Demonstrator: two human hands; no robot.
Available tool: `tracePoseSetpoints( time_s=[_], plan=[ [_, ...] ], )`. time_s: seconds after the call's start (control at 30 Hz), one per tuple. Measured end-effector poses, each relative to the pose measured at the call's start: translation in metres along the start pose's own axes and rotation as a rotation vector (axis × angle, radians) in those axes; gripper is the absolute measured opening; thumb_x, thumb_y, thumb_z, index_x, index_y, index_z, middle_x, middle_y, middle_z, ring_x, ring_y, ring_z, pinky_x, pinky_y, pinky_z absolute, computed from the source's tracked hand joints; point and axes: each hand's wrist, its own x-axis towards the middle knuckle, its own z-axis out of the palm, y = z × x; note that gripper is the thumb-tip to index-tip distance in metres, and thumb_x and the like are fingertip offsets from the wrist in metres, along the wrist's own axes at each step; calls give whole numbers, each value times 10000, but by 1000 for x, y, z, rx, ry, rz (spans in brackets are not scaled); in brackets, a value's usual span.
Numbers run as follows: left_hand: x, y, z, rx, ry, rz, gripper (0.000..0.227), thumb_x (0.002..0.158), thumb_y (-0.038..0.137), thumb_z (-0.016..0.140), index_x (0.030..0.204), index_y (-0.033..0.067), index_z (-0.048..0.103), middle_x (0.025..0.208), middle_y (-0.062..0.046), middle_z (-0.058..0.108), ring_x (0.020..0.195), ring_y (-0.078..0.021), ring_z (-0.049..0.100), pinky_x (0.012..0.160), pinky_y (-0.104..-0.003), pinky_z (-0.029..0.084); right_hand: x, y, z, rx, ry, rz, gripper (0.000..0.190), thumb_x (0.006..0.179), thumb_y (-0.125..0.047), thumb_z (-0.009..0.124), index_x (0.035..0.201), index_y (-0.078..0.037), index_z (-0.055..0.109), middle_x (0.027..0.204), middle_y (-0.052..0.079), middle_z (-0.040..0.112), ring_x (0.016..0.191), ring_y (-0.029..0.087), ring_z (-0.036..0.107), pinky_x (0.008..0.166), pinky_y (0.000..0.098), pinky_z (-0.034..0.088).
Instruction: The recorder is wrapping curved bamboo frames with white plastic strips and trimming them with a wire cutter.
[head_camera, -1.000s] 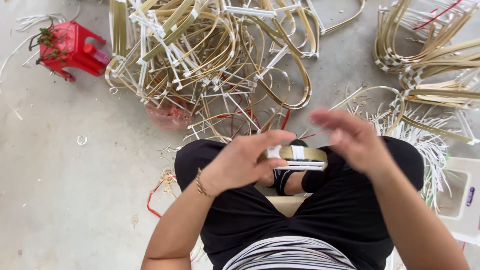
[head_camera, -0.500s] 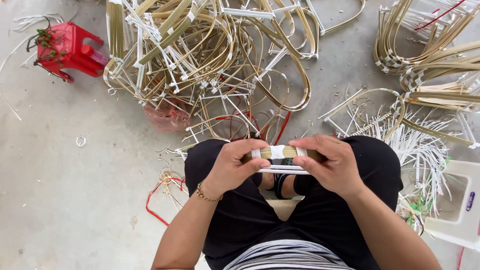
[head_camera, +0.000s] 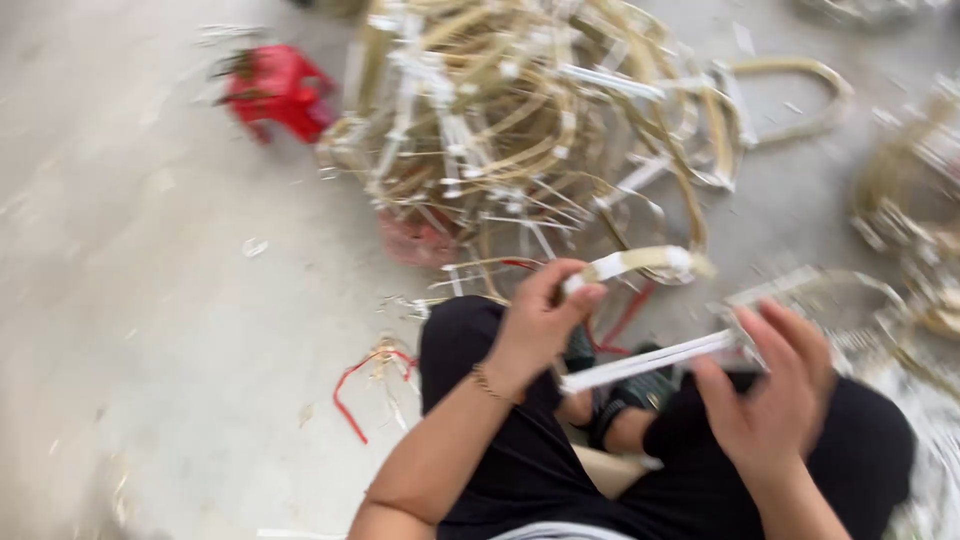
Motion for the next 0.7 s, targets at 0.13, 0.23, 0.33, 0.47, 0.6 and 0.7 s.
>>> tracePoseSetpoints(
  time_s=[0.13,0.23,0.33,0.47,0.6,0.7],
  plan=[
    [-15,-13,37,-562,53,-150,360,1051,232,592,1405,192,536,1024,-18,641,878,-94,633,795,-247,526,-25,-2,21,133,-48,-84,603,872,-206,731,1368,67,523,1359,233,570,1228,359,572,1053,419,482],
    [-34,13,48,-471,-190,34,301,1136,281,570,1377,100,575,1179,-62,657,1101,-149,648,1002,-319,538,-62,45,40,361,-139,53,664,940,-236,668,1469,99,448,1310,216,576,1163,273,595,1011,334,488],
    [-48,46,30,203,-144,192,274,1120,338,589,1288,126,635,1112,-49,704,1012,-176,686,916,-307,540,-90,146,55,682,-171,494,566,1077,-265,583,1546,40,497,886,123,614,697,108,524,698,218,454],
    [-50,53,11,644,30,589,324,1105,401,566,1272,134,643,1078,-80,702,997,-262,690,866,-344,538,-140,259,60,687,-517,343,465,1049,-239,568,1412,51,583,919,137,672,807,130,596,791,272,479],
    [-39,3,12,574,-147,440,339,1119,428,502,1217,169,697,996,-44,729,946,-229,718,844,-329,572,-138,259,67,711,-624,618,501,1073,-204,613,1491,70,647,920,276,689,810,292,673,785,379,542],
    [-39,4,12,522,-151,409,360,1130,447,494,1210,160,695,1008,-46,740,964,-224,728,856,-322,578,-92,159,59,566,-565,335,490,997,-289,583,1384,7,634,1173,175,739,977,219,743,941,341,553]
  ],
)
